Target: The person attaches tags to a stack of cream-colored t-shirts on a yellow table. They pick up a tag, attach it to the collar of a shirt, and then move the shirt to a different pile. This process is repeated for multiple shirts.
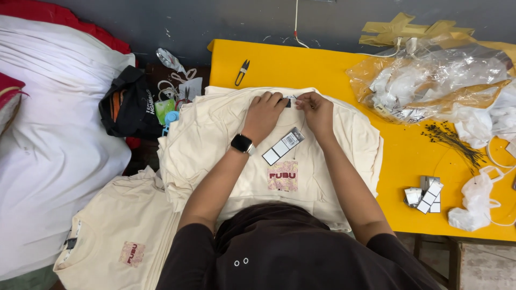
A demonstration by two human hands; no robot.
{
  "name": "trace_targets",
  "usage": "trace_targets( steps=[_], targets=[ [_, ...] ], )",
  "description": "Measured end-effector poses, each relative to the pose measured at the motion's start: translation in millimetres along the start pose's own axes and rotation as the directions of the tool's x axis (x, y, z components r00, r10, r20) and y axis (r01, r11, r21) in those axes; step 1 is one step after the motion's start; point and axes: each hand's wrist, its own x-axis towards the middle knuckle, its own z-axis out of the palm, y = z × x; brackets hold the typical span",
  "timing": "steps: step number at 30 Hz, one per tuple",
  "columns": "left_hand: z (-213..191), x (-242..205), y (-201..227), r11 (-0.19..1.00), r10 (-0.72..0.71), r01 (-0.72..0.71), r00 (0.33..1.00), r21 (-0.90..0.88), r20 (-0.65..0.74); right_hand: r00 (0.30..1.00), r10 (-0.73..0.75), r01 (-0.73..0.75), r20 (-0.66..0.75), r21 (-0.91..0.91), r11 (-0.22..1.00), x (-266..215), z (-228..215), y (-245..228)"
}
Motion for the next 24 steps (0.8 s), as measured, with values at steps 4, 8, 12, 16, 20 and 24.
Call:
trace_targets(
  steps=[4, 8, 12, 16, 20, 24],
  targets=[
    [40.5, 3.7, -17.9, 0.997, 0.072, -0.07, 0.996, 0.043, -0.056, 0.99, -0.133, 0.112, -0.051, -0.297, 0.948, -10.4, -8.1, -11.6],
    [36.2, 9.3, -18.0, 0.967, -0.086, 0.061, 0.992, -0.247, -0.092, 0.966, -0.258, 0.226, 0.009, -0.512, 0.829, -12.9, -5.6, -7.1],
    [33.7, 9.5, -17.2, 0.955, -0.088, 0.061, 0.993, -0.29, -0.079, 0.939, -0.34, 0.32, 0.043, -0.466, 0.825, -8.2, 1.4, -3.3],
    [32.9, 10.2, -18.0, 0.963, -0.07, 0.046, 0.994, -0.265, -0.08, 0.954, -0.293, 0.297, 0.061, -0.321, 0.899, -2.3, -1.5, -5.3],
    [34.2, 9.5, -18.9, 0.958, -0.072, 0.056, 0.996, -0.281, -0.049, 0.965, -0.238, 0.26, 0.107, -0.286, 0.922, -9.1, -8.8, -13.0],
    [28.7, 7.9, -17.7, 0.956, -0.075, 0.053, 0.995, -0.29, -0.067, 0.984, -0.179, 0.178, 0.023, -0.303, 0.936, -5.4, -0.2, -4.6]
  ],
)
